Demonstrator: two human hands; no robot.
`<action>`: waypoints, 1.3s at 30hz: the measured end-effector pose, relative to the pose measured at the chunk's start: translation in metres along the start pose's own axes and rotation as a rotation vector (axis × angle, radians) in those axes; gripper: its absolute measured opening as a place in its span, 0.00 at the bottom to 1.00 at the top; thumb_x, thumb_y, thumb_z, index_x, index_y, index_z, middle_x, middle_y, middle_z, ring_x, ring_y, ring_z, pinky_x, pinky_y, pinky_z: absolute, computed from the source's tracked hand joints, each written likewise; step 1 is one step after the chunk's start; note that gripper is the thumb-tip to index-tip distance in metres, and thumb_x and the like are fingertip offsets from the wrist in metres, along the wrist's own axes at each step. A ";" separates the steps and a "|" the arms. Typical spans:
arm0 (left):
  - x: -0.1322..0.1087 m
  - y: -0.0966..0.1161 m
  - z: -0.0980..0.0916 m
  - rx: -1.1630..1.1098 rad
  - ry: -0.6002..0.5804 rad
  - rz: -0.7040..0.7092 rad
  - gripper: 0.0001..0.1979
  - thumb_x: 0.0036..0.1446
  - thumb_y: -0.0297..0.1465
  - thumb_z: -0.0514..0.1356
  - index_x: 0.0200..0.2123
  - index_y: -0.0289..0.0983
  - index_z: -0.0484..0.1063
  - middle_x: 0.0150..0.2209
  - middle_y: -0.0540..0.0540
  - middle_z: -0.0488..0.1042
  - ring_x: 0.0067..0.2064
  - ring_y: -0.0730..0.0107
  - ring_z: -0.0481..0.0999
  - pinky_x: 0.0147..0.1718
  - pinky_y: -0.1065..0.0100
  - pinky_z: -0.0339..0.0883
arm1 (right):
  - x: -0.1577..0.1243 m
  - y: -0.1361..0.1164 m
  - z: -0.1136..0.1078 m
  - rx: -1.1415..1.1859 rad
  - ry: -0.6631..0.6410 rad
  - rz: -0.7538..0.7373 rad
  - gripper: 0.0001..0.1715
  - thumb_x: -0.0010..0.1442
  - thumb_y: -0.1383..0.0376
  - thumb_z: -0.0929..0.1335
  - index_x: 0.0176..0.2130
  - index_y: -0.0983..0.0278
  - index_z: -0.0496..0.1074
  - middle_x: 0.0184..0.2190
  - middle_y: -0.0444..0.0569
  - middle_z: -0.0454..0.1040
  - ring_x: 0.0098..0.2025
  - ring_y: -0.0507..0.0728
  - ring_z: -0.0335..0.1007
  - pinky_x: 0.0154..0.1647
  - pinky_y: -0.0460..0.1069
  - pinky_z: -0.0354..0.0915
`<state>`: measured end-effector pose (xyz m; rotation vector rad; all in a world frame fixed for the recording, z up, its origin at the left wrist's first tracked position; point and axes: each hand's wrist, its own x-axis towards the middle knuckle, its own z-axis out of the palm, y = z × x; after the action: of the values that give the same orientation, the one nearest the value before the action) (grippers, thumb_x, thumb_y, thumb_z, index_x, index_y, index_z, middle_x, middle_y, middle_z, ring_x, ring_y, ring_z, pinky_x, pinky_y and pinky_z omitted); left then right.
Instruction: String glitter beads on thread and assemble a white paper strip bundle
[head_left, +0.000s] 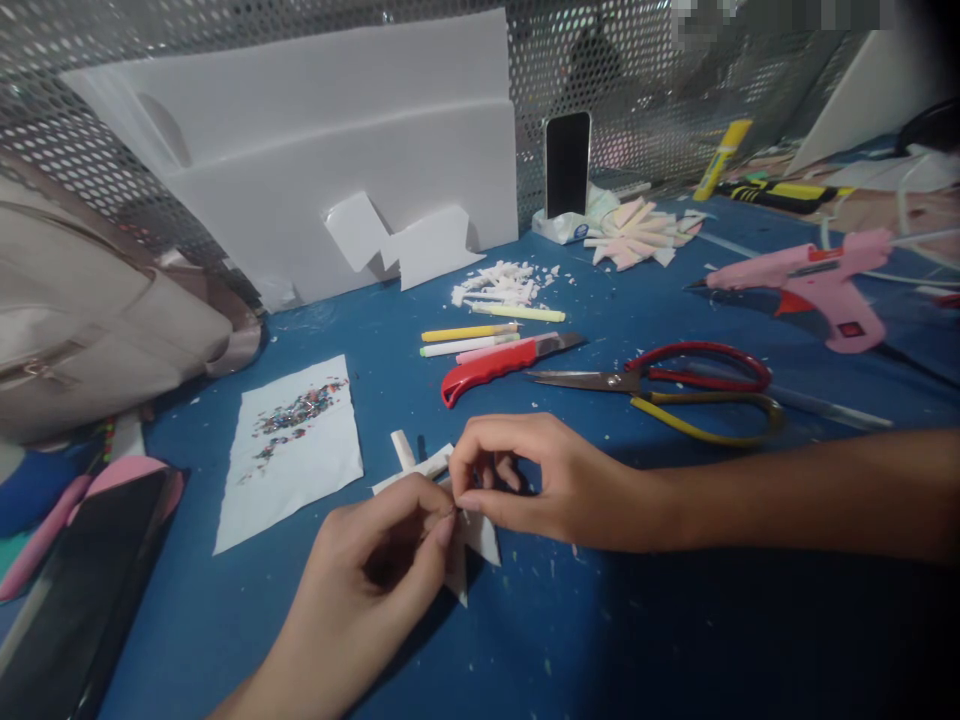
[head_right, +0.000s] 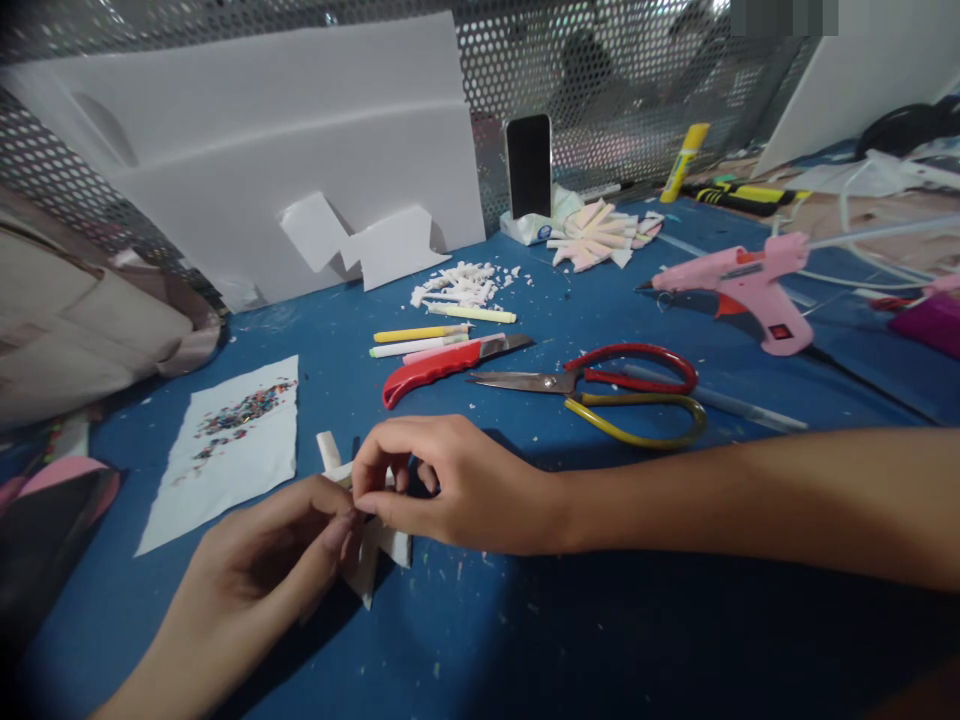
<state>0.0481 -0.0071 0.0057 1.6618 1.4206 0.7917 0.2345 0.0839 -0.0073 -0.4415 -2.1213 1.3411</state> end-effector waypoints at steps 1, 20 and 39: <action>0.000 0.000 0.000 0.003 0.001 0.010 0.13 0.66 0.34 0.53 0.29 0.38 0.69 0.22 0.52 0.73 0.22 0.76 0.69 0.23 0.75 0.61 | 0.000 0.000 0.000 0.004 -0.003 0.005 0.02 0.60 0.72 0.68 0.36 0.66 0.71 0.32 0.42 0.71 0.30 0.47 0.62 0.31 0.42 0.60; -0.001 -0.006 -0.003 -0.111 0.005 -0.065 0.16 0.67 0.38 0.54 0.28 0.37 0.70 0.22 0.54 0.70 0.21 0.80 0.63 0.19 0.78 0.56 | 0.000 -0.001 -0.001 0.006 -0.025 0.020 0.03 0.59 0.72 0.69 0.37 0.66 0.71 0.32 0.40 0.71 0.31 0.46 0.62 0.31 0.42 0.60; -0.003 -0.006 -0.002 -0.034 0.010 -0.015 0.18 0.68 0.37 0.53 0.26 0.37 0.68 0.21 0.54 0.67 0.20 0.81 0.61 0.18 0.79 0.54 | 0.001 -0.002 -0.001 0.002 -0.002 0.008 0.07 0.58 0.73 0.70 0.39 0.66 0.71 0.34 0.41 0.73 0.31 0.46 0.63 0.30 0.42 0.60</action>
<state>0.0432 -0.0091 0.0013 1.6218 1.4173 0.8122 0.2347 0.0840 -0.0051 -0.4486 -2.1215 1.3485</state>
